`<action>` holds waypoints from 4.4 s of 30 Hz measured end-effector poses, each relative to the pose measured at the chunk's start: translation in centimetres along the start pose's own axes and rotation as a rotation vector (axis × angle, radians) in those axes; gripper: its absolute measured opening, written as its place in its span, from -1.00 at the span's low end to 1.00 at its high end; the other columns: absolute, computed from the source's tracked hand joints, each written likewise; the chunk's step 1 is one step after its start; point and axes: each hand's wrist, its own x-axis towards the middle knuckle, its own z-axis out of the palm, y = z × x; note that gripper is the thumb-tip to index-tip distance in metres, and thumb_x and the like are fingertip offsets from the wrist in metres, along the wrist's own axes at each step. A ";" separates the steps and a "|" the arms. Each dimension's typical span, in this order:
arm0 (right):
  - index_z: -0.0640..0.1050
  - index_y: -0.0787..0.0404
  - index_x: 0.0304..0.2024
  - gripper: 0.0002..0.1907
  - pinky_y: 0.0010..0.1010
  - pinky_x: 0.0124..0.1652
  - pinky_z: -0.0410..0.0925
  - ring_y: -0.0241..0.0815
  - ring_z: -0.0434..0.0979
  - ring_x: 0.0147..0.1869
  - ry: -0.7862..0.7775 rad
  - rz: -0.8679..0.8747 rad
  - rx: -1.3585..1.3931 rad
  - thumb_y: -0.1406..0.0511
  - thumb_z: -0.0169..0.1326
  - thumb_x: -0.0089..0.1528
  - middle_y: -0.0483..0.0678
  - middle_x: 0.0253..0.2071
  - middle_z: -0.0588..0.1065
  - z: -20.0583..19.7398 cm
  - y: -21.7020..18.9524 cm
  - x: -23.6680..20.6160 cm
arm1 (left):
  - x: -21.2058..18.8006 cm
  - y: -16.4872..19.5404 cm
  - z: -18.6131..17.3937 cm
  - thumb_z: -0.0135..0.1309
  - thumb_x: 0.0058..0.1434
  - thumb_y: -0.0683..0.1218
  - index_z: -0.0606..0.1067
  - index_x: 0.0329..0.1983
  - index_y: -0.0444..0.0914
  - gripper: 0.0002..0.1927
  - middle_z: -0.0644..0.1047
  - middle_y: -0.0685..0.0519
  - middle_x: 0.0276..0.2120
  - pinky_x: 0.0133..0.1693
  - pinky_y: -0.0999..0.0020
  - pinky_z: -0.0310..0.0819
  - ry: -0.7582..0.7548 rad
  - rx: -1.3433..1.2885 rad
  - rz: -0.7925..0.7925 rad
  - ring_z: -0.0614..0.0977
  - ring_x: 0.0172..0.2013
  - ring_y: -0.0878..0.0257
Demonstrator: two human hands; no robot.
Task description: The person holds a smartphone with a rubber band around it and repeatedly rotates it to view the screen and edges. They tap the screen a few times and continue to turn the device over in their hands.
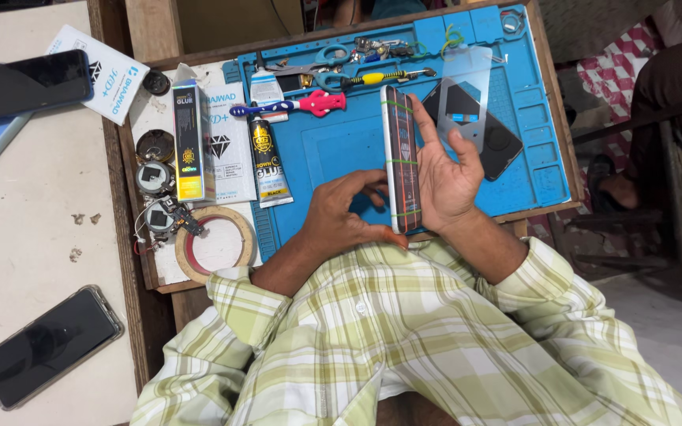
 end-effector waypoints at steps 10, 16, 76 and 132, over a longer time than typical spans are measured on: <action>-0.05 0.06 0.69 0.01 -0.25 0.18 0.38 -0.10 0.50 0.18 0.019 0.002 -0.013 -0.17 -0.11 0.32 0.09 0.30 0.43 -0.3 -0.3 -0.2 | 0.1 0.3 0.1 0.53 -0.28 0.25 0.49 0.14 -0.28 -0.05 0.64 0.03 -0.13 -0.18 0.41 0.66 0.006 0.061 -0.002 0.71 -0.21 0.29; -0.03 0.06 0.65 0.01 -0.21 0.41 0.27 -0.06 0.39 0.42 0.047 -0.073 -0.077 -0.16 -0.09 0.27 0.09 0.45 0.32 -0.4 -1.1 0.3 | 0.0 0.2 0.3 0.49 -0.07 0.06 0.45 0.20 -0.30 -0.21 0.63 -0.01 -0.05 -0.13 0.41 0.70 0.052 -0.093 -0.047 0.74 -0.17 0.26; -0.04 0.09 0.61 -0.01 -0.13 0.38 0.14 0.03 0.32 0.40 0.135 -0.143 -0.115 -0.11 -0.11 0.24 0.17 0.40 0.29 0.2 -1.4 1.5 | 0.6 1.4 0.0 0.31 0.19 -0.24 0.59 -0.13 -0.30 -0.80 0.64 -0.04 -0.22 -0.16 0.34 0.60 0.067 -0.041 0.063 0.70 -0.21 0.15; 0.01 0.23 0.61 -0.10 -0.21 0.38 0.21 -0.08 0.37 0.39 0.236 -0.289 -0.188 0.06 -0.11 0.29 0.07 0.37 0.35 -1.6 -1.2 2.0 | 0.6 0.8 0.3 0.27 0.24 -0.26 0.59 -0.11 -0.23 -0.82 0.61 0.03 -0.20 -0.19 0.36 0.61 0.079 0.122 0.100 0.70 -0.19 0.17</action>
